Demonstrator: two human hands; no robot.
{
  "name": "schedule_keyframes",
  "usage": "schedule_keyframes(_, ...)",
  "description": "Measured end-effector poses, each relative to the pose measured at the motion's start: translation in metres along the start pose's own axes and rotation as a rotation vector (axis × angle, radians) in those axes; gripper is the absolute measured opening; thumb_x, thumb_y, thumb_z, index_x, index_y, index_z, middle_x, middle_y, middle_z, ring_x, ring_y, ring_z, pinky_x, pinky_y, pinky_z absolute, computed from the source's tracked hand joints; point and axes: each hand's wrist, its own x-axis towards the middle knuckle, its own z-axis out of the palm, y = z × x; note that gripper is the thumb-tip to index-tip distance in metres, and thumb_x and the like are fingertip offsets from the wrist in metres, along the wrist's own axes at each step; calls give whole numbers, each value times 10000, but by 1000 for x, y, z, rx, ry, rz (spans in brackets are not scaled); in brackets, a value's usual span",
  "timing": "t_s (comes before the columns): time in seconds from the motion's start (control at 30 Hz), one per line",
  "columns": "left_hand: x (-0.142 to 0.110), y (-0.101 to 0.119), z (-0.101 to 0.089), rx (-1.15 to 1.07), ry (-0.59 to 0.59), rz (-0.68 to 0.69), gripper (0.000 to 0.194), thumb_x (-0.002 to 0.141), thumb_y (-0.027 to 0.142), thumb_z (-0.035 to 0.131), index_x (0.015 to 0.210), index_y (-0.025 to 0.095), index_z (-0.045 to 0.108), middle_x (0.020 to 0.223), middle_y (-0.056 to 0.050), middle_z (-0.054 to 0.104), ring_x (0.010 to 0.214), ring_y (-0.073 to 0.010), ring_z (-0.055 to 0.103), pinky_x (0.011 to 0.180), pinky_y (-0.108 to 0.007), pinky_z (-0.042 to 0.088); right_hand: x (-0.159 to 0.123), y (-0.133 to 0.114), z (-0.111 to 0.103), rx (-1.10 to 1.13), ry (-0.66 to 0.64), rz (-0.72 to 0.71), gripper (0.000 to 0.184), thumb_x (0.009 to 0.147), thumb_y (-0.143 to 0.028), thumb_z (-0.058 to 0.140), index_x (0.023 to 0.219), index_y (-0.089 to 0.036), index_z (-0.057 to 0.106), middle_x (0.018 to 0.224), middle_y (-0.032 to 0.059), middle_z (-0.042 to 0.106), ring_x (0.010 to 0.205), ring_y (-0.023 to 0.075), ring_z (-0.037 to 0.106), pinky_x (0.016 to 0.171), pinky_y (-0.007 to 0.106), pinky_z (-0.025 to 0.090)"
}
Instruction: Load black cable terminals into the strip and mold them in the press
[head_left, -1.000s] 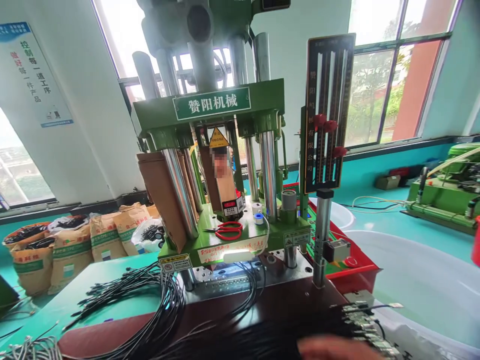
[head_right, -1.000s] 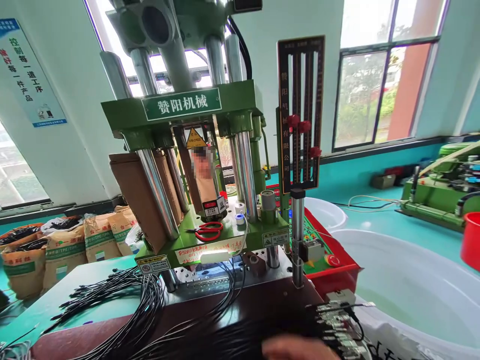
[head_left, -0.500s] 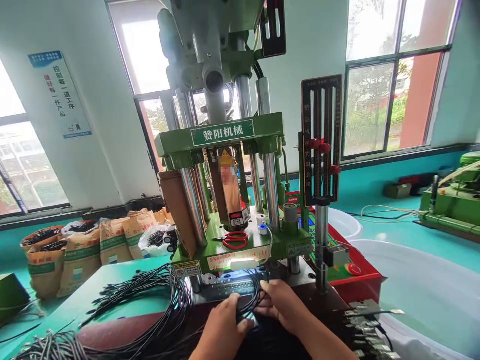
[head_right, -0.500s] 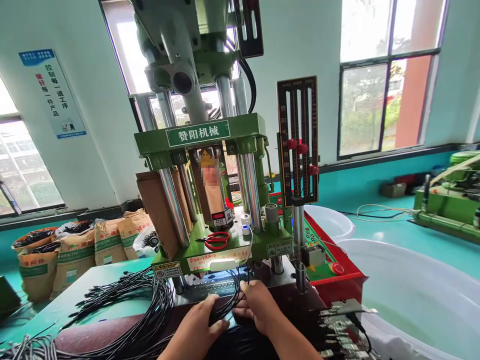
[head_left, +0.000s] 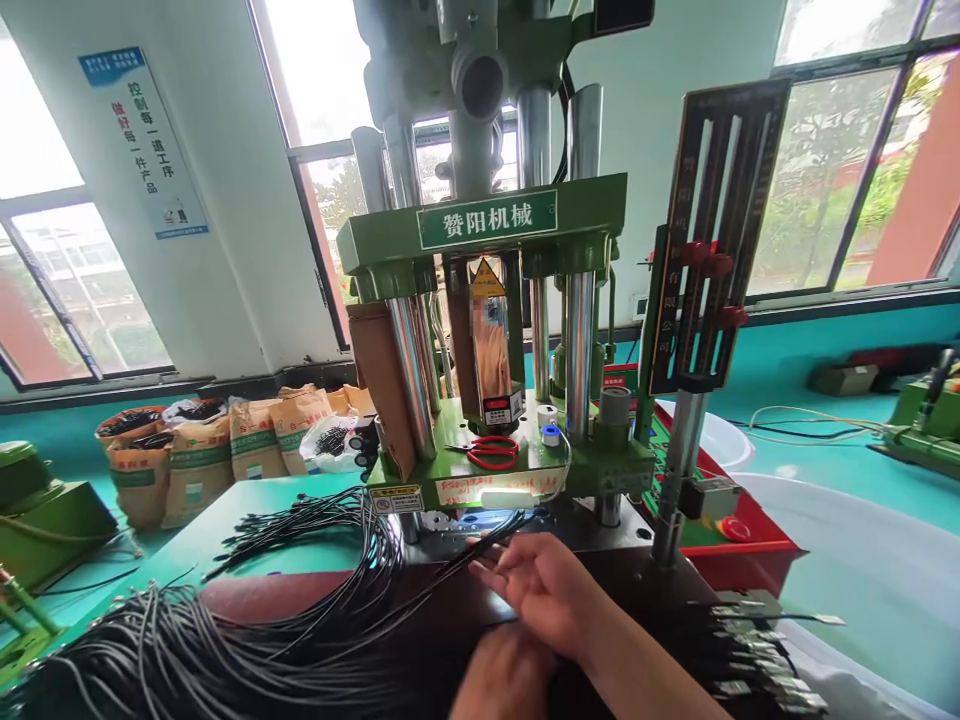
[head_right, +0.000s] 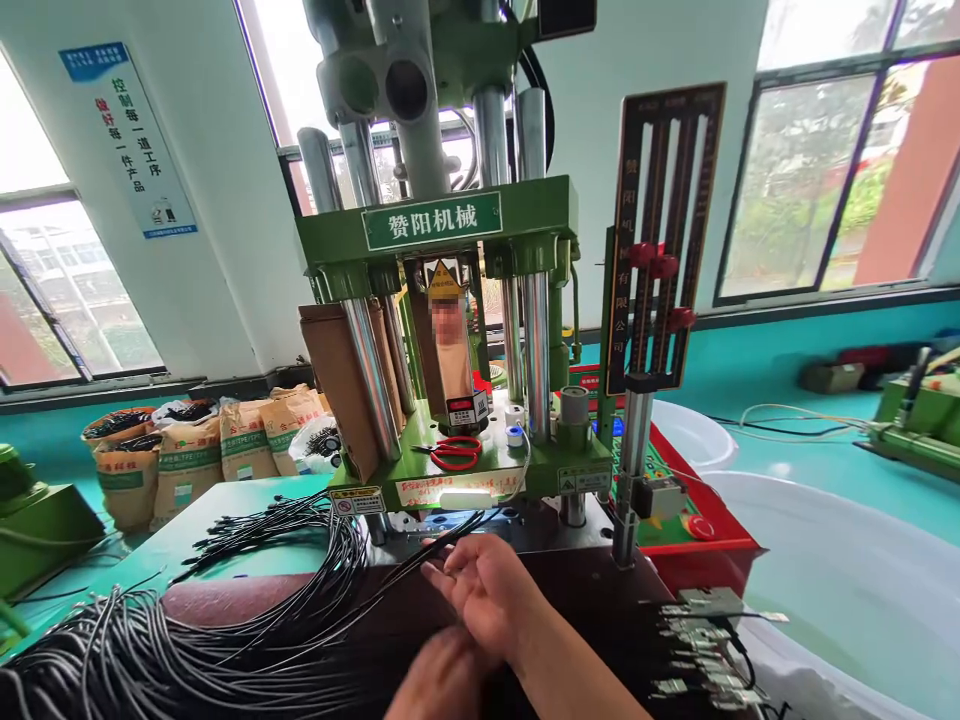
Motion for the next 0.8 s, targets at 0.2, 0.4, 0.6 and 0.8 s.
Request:
schedule_keyframes(0.2, 5, -43, -75, 52, -89, -62, 277, 886, 356, 419, 1016, 207, 613, 1055, -64, 601, 999, -209, 564, 899, -316, 422, -17, -15, -41, -720, -64, -89, 226, 664, -224, 602, 868, -165, 679, 938, 93, 675, 1008, 304, 564, 964, 454, 344)
schedule_keyframes(0.4, 10, -53, -94, 62, -281, -87, 402, 693, 390, 681, 1066, 259, 610, 1071, -23, 613, 961, -231, 566, 799, -298, 414, -26, -27, -68, -1199, -213, -86, 302, 776, -402, 599, 940, -189, 736, 948, 99, 686, 870, 265, 603, 790, 347, 402)
schedule_keyframes(0.6, 24, -60, -105, -10, -397, -165, 345, 632, 401, 701, 949, 271, 662, 874, 25, 654, 804, -209, 573, 631, -261, 369, -20, -26, -64, -1298, -316, -72, 328, 830, -406, 537, 997, -206, 735, 948, 64, 716, 836, 213, 629, 730, 267, 427)
schedule_keyframes(0.8, 20, -62, -110, -144, -325, -187, 281, 625, 387, 701, 860, 237, 661, 769, 46, 634, 740, -176, 550, 588, -236, 345, -17, -27, -53, -1268, -330, -111, 308, 794, -404, 585, 989, -221, 738, 939, 42, 700, 816, 194, 612, 703, 253, 423)
